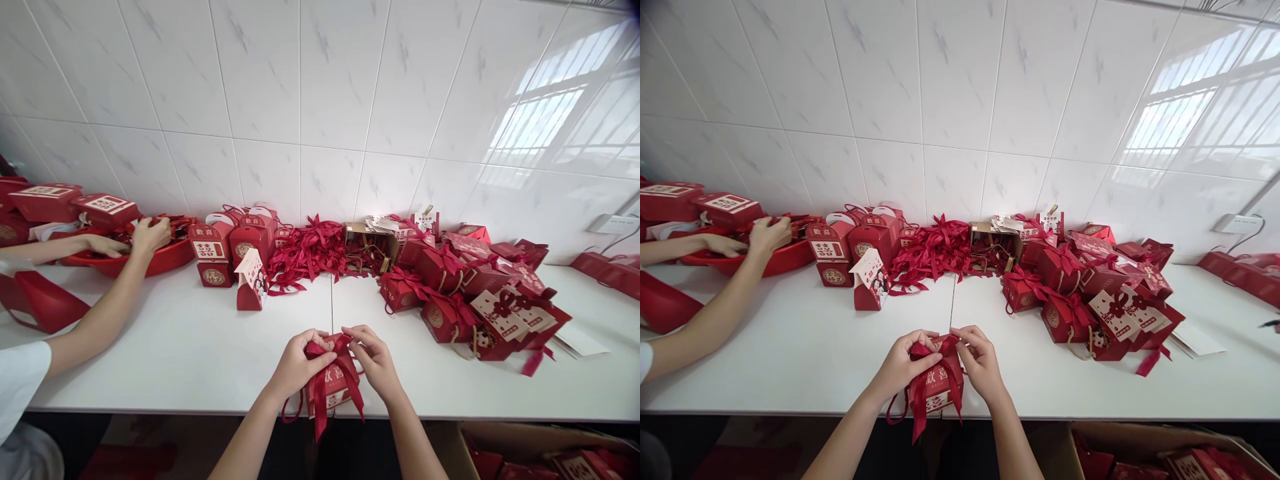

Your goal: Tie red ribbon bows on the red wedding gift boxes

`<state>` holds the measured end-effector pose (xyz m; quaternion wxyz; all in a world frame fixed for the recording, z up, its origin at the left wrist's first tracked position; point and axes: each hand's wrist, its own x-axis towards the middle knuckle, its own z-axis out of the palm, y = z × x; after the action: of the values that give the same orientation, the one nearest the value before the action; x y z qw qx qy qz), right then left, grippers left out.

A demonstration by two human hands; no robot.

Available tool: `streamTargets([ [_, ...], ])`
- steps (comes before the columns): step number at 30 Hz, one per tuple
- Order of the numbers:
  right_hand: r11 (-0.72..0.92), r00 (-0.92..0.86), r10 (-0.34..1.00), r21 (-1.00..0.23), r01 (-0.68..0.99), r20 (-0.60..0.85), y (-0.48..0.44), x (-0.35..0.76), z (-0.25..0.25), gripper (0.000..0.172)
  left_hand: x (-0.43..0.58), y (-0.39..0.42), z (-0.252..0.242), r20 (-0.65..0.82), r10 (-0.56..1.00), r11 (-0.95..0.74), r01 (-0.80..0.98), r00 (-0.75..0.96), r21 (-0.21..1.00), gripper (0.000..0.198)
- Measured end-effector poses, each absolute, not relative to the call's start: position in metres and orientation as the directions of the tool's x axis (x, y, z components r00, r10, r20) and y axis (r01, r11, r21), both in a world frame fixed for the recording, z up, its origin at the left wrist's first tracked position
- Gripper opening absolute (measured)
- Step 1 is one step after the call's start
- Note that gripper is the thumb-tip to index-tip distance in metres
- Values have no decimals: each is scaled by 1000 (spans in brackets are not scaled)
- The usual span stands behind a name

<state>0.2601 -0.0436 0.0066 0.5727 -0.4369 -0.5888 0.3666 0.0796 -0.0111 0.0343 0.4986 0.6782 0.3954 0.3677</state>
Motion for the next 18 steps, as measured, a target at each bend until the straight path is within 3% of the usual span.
streamTargets([
  [18, 326, 80, 935, -924, 201, 347, -42, 252, 14, 10, 76, -11, 41, 124, 866, -225, 156, 485, 962, 15],
])
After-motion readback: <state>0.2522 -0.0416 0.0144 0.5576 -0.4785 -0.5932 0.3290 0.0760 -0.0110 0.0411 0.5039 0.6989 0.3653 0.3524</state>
